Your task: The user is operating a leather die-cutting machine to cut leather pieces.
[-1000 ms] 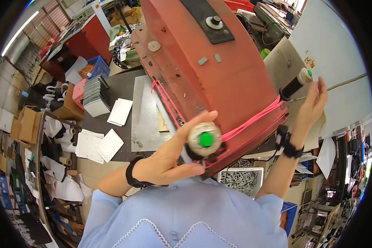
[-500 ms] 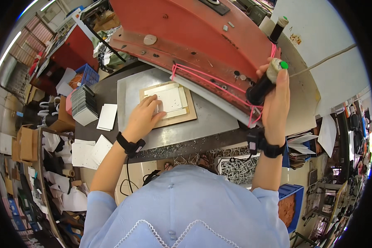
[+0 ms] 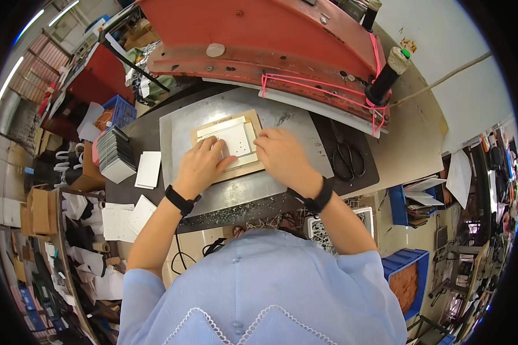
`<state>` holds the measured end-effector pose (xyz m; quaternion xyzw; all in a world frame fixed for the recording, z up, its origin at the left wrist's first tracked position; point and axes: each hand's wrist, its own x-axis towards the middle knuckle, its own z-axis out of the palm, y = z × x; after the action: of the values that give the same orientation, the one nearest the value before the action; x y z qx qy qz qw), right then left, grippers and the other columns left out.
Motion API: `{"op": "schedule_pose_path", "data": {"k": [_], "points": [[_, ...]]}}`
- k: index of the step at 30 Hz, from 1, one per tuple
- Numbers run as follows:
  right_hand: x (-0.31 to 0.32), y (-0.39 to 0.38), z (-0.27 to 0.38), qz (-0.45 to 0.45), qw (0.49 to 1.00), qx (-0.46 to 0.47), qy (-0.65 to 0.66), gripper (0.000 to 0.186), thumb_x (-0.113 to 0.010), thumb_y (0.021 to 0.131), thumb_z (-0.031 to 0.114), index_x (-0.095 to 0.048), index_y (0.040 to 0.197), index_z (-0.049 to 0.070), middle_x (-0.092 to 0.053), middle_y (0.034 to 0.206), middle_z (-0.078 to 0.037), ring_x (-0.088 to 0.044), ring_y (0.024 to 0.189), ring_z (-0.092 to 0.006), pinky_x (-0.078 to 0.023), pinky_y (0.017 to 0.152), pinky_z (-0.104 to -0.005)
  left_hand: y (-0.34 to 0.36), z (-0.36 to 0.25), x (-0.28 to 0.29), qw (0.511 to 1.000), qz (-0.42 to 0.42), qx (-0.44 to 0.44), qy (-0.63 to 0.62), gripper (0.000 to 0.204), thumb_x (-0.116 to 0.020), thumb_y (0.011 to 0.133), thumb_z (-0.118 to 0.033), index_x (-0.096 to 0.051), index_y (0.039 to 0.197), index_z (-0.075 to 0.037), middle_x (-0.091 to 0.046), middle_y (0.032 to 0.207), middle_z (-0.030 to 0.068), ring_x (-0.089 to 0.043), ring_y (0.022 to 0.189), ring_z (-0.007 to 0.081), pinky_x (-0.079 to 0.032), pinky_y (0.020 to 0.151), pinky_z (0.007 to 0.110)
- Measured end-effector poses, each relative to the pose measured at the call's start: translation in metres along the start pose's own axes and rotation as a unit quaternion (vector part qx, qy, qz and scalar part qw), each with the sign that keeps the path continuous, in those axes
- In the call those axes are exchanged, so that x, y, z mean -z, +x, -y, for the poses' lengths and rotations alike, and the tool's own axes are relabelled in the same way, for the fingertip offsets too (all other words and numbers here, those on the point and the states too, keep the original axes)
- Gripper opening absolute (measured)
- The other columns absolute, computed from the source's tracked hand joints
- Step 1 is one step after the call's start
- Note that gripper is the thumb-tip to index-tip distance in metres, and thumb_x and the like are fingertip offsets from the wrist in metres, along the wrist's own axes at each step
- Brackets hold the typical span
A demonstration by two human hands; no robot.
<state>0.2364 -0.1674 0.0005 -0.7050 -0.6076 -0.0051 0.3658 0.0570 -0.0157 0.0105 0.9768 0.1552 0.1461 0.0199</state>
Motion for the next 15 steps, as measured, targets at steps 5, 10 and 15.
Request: {"op": "schedule_pose_path", "data": {"k": [5,10,15], "points": [[-0.024,0.012,0.0,0.01,0.999,-0.024,0.023,0.019,-0.057,0.089,0.011,-0.067,0.1,0.0,-0.063,0.109,-0.016,-0.057,0.102,-0.0341,-0.047,0.09,-0.0408,0.003,-0.002,-0.001,0.999,-0.028,0.01,-0.025,0.047,-0.07,0.086,-0.041,-0.06,0.114,-0.005,-0.065,0.105,0.0138,-0.067,0.089,0.0322,-0.055,0.068,0.039],[-0.002,0.028,0.032,0.041,0.942,-0.135,0.305,0.024,-0.055,0.094,0.015,-0.062,0.11,0.0,-0.062,0.116,-0.018,-0.056,0.114,-0.0346,-0.049,0.091,-0.0385,0.001,0.003,-0.006,0.995,-0.058,0.026,-0.072,0.033,-0.064,0.092,-0.027,-0.058,0.116,-0.006,-0.065,0.096,0.0137,-0.066,0.085,0.0325,-0.055,0.067,0.04],[-0.016,0.022,0.04,0.06,0.979,-0.086,0.172,0.027,-0.061,0.091,0.019,-0.061,0.113,0.002,-0.06,0.123,-0.017,-0.055,0.116,-0.033,-0.047,0.094,-0.0397,-0.008,0.022,0.01,0.951,-0.117,0.201,-0.206,0.02,-0.057,0.098,-0.021,-0.056,0.111,-0.005,-0.064,0.087,0.0119,-0.066,0.078,0.0252,-0.051,0.066,0.037]]}}
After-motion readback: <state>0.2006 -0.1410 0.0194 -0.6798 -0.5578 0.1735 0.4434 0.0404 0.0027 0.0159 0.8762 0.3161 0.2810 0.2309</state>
